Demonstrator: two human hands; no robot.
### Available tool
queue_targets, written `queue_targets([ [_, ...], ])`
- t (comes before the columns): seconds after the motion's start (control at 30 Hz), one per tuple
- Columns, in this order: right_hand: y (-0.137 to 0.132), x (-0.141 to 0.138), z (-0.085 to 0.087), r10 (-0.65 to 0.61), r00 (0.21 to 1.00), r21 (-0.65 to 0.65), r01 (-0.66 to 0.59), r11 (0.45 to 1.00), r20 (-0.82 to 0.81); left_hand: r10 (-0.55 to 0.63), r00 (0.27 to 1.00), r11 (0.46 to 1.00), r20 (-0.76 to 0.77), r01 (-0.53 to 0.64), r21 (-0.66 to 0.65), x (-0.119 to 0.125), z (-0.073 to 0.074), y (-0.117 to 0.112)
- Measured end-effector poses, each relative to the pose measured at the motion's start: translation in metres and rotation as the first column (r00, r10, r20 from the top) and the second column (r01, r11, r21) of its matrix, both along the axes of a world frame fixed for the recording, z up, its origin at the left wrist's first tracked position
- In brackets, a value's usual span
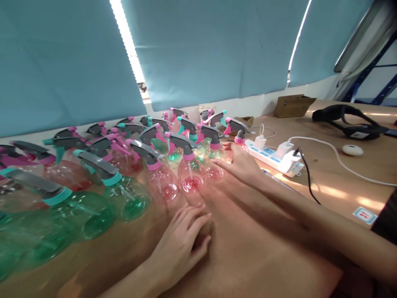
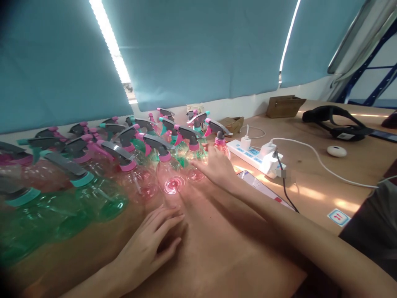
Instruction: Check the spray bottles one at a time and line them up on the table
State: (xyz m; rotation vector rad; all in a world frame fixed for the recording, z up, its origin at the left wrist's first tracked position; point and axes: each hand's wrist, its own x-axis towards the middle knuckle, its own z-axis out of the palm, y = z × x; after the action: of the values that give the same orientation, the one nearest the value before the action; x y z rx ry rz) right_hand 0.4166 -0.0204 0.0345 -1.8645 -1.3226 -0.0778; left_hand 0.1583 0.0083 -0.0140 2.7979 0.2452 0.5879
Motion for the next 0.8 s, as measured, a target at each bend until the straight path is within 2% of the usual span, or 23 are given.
queue_targets([
  [0.17,0.018,-0.001,-0.009,0.031,0.999,-0.044,-0.031,0.999,0.006,0.014,0.999,1.000,0.036,-0.014,-0.005,0.000,0.002,0.001],
  [0.3,0.015,0.001,-0.007,0.043,0.999,-0.094,-0.040,0.995,0.022,0.037,0.998,0.999,0.044,-0.037,-0.012,-0.002,0.005,0.001],
  [0.6,-0.026,-0.008,0.008,0.004,0.998,-0.220,0.010,0.975,0.062,0.048,0.995,0.998,0.086,-0.044,-0.047,-0.004,0.012,-0.007],
  [0.7,-0.045,-0.018,0.011,0.008,0.998,-0.243,0.008,0.970,0.064,0.083,0.993,0.990,0.087,-0.073,-0.117,-0.008,0.012,-0.011],
  [0.8,-0.067,-0.034,0.013,0.071,0.995,-0.238,-0.051,0.970,0.076,0.137,0.987,0.970,0.090,-0.115,-0.213,-0.010,0.013,-0.015],
])
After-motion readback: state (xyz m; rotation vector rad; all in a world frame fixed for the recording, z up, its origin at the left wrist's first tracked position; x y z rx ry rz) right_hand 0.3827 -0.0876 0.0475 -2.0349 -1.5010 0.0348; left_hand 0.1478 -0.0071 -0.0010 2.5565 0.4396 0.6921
